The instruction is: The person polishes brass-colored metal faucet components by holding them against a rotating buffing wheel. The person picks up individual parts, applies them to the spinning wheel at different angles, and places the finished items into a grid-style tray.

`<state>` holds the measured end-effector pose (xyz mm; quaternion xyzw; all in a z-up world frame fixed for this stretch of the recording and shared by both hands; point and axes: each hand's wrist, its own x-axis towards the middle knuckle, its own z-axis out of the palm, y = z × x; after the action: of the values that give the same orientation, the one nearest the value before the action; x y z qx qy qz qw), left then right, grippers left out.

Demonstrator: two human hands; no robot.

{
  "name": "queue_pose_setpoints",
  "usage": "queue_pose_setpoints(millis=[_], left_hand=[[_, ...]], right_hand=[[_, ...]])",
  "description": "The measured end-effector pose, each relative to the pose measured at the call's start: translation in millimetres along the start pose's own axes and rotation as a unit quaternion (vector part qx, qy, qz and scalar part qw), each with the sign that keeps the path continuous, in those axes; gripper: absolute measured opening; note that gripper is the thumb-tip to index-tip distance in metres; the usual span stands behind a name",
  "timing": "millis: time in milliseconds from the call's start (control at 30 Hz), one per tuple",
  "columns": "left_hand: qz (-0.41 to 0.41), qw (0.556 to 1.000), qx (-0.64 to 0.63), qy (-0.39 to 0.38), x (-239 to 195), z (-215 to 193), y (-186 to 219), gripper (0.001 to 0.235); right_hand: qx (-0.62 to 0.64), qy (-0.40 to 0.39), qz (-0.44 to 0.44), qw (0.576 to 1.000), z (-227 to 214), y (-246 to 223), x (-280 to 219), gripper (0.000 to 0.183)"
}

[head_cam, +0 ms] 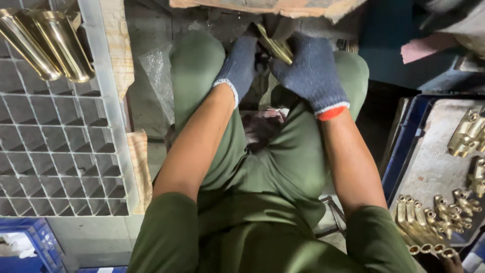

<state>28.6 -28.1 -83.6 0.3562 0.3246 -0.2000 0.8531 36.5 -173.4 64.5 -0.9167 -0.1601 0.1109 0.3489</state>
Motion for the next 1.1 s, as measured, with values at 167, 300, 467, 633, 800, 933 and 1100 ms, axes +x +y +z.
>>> queue_pose_setpoints(millis=[167, 300, 467, 633, 800, 933, 1100], left_hand=[[0.023, 0.981, 0.193, 0.021, -37.7, 6.1, 28.7, 0.034], [-0.004, 0.966, 0.256, -0.018, -99.9, 2.4, 36.2, 0.040], [0.029, 0.971, 0.199, -0.126, -197.0, -18.0, 9.8, 0.019], [0.004, 0.940, 0.287, -0.187, -242.8, -30.8, 10.4, 0.032], [0.029, 0.941, 0.278, -0.191, -225.9, -22.5, 30.4, 0.036], [0.000, 0.947, 0.220, -0.234, -211.8, -7.1, 31.6, 0.034], [0.079, 0.950, 0.206, -0.221, -213.1, -2.4, 26.4, 0.032]], right_hand=[[0.000, -0.041, 0.094, 0.995, -11.2, -12.5, -4.1, 0.045], [0.018, -0.088, 0.080, 0.993, -19.8, -33.1, -61.1, 0.052], [-0.033, 0.074, 0.003, 0.997, 6.3, -55.9, -169.3, 0.056], [-0.089, 0.134, 0.051, 0.986, 19.8, -69.4, -218.3, 0.051], [-0.085, 0.138, 0.010, 0.987, 11.0, -79.3, -234.3, 0.047], [-0.079, 0.069, -0.007, 0.994, 5.2, -75.3, -239.3, 0.052], [-0.084, 0.057, -0.048, 0.994, 4.8, -71.0, -242.1, 0.052]])
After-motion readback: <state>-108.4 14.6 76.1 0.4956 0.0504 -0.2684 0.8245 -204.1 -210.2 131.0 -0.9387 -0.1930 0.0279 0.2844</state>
